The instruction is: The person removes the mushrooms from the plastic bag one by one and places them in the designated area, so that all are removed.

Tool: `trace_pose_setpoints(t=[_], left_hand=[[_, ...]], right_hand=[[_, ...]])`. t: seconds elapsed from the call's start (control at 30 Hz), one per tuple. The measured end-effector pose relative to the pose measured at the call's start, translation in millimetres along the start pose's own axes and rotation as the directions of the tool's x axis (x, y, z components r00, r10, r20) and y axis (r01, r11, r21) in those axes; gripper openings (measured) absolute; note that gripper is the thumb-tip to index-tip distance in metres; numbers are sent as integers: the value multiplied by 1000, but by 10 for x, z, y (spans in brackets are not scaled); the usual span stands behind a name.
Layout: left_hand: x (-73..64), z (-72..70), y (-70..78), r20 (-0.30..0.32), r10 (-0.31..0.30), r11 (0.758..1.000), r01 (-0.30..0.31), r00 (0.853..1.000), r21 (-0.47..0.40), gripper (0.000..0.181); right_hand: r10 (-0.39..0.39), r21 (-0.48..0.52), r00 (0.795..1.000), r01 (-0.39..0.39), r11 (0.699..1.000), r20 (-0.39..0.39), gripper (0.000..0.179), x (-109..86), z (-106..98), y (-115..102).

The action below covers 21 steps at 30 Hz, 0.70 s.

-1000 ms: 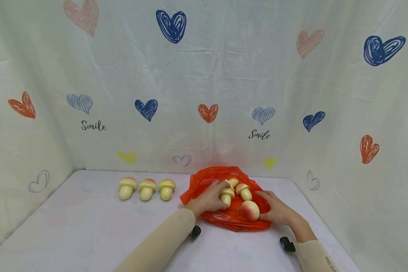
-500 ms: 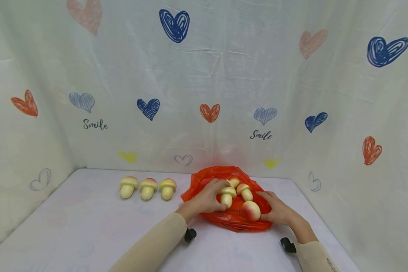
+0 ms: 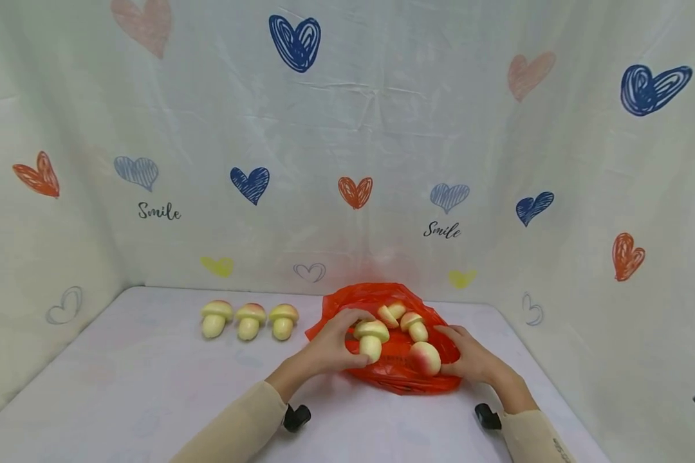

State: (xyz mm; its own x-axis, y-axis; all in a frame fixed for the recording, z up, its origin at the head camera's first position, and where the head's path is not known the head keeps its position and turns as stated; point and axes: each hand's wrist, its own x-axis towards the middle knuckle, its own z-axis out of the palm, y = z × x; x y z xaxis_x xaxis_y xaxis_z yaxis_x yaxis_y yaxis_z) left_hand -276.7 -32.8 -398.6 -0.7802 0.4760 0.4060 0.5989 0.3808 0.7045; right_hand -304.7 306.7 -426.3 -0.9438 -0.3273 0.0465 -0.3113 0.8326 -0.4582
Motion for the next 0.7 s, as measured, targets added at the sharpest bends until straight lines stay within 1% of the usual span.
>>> trace_pose_setpoints(t=[0.13, 0.23, 0.33, 0.5, 0.6, 0.7], left_hand=[[-144, -92, 24, 6, 25, 1000, -25, 1000, 17, 56], [-231, -160, 41, 6, 40, 999, -40, 999, 13, 56], [-297, -223, 42, -10, 64, 997, -64, 998, 33, 57], [-403, -316, 0, -56, 122, 988, -116, 991, 104, 59], [-480, -390, -17, -74, 133, 988, -126, 988, 92, 60], [-545, -474, -44, -76, 146, 987, -141, 986, 72, 61]], right_hand=[[-5, 3, 1000, 5, 1000, 3, 84, 13, 22, 6], [-1, 1, 1000, 1, 1000, 2, 84, 16, 30, 1], [1, 1, 1000, -1, 1000, -4, 83, 17, 26, -11], [-5, -5, 1000, 5, 1000, -7, 83, 17, 15, -23], [-6, -15, 1000, 6, 1000, -5, 83, 22, 14, -15], [-2, -15, 1000, 1, 1000, -7, 83, 26, 9, -12]])
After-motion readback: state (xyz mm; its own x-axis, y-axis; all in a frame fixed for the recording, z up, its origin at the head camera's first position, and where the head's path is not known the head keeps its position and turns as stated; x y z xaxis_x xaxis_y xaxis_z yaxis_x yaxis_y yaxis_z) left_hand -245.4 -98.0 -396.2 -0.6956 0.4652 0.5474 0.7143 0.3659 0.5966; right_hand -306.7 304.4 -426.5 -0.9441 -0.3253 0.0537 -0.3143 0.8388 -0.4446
